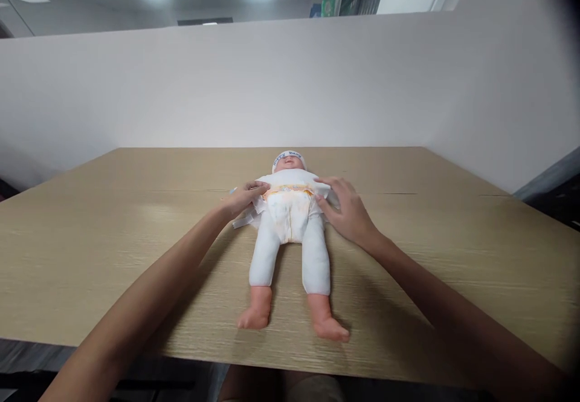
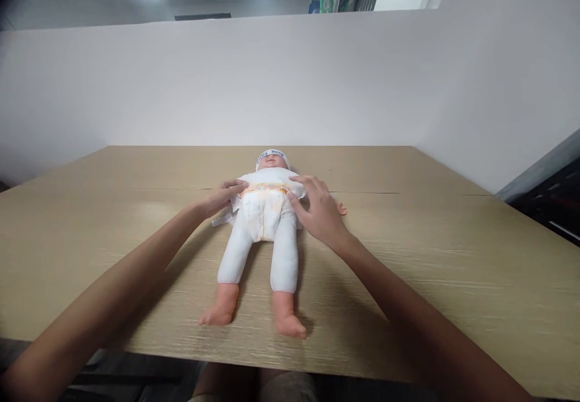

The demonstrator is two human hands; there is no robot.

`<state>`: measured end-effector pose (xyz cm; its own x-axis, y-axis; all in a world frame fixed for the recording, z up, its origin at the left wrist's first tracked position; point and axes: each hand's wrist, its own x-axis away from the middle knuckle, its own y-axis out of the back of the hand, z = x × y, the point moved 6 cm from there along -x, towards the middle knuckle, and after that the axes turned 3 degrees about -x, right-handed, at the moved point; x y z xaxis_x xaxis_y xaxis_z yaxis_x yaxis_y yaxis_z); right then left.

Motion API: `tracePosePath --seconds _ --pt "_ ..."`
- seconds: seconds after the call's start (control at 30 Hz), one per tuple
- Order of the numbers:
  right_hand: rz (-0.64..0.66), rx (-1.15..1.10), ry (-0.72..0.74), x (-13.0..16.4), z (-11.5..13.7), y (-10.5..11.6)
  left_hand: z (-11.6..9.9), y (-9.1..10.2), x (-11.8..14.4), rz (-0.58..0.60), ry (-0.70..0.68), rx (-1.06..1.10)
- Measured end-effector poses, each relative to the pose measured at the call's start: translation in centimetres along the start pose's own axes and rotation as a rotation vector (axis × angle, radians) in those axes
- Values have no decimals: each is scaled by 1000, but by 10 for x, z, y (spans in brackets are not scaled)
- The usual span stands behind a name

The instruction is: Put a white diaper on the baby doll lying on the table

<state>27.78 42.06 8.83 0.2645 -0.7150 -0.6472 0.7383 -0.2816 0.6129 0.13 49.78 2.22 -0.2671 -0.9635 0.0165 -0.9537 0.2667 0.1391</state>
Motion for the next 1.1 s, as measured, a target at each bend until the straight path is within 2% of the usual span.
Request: tracePosePath --seconds 0.1,0.27,0.37,0.47,0.57,0.63,0.73,0.9,1.1 --pt "157 -60 88 18 10 -7 1 3 1 -39 -3 -45" --pt "191 -61 -39 42 -36 -7 -12 9 4 -118 -37 -139" --pt "161 -1 -96 49 -58 -3 -35 7 7 -207 -127 -250" --pt "104 121 -173 53 -69 2 -68 -13 11 -243 -322 -442" --pt "84 202 -235 57 -76 4 -93 -55 14 -115 -508 -612" --pt "91 215 -290 59 -81 3 -101 -83 14 -14 -584 -734" --pt "126 223 -426 62 -92 0 -97 -111 10 90 -566 -910" --pt "165 147 -586 63 -101 -1 -87 -121 11 67 -505 -1090" --pt "180 -102 -584 53 -103 6 -83 -122 15 61 -511 -1164"
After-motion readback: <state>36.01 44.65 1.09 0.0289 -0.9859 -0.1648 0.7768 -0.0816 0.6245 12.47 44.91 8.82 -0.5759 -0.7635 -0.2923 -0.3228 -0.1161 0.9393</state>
